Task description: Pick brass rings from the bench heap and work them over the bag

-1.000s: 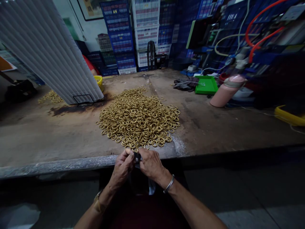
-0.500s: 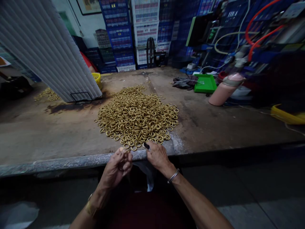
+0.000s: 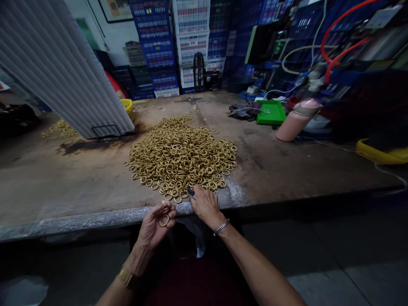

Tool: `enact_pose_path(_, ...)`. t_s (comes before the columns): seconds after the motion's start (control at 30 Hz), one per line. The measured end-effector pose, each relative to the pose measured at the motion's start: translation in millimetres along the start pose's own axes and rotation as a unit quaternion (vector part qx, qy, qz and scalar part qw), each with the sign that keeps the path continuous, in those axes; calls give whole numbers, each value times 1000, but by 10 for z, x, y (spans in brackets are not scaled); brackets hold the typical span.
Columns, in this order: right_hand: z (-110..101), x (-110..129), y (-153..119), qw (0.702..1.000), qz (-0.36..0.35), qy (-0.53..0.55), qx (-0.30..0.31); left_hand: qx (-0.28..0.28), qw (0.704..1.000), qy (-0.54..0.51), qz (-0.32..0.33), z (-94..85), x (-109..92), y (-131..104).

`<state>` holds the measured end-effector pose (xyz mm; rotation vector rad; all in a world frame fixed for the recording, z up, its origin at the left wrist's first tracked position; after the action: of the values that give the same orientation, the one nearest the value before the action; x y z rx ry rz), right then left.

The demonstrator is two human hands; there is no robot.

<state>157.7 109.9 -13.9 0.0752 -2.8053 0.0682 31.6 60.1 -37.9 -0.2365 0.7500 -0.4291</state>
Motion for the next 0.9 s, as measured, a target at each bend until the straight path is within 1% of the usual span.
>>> enact_pose_path(0.1,11,-2,-6,1000,-7,-6,-5,-29,1000,3,-9,-54,43,12)
enact_pose_path(0.17,20,2,-31,1000,-13,-8,-7,-37,999,20,-6,-56,52,14)
enact_pose_path(0.37,48,-1,-80,1000,-27,-2,3,-18,997,68,4,39,52,50)
enact_pose_path(0.57,9,45,-96,998,-65,20,2,-34,997,63,8,-1,90,111)
enact_pose_path(0.77,19,50,-136,997,-75,20,-1,-32,997,66,7,12,98,106)
enact_pose_path(0.83,9,42,-134,996,-80,41,-5,-37,996,86,15,16,87,110)
enact_pose_path(0.9,-27,46,-125,991,-89,96,-11,-49,991,122,31,10,68,121)
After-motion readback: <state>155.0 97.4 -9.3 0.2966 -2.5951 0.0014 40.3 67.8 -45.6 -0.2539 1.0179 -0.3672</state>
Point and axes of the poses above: each hand's wrist, its own y-axis towards the middle knuckle, its own z-axis out of the palm, x = y × z, the point moved 10 cm from there along y, towards the middle knuckle, and after that the axes turned 5 degrees about y, right-handed, at the moved point
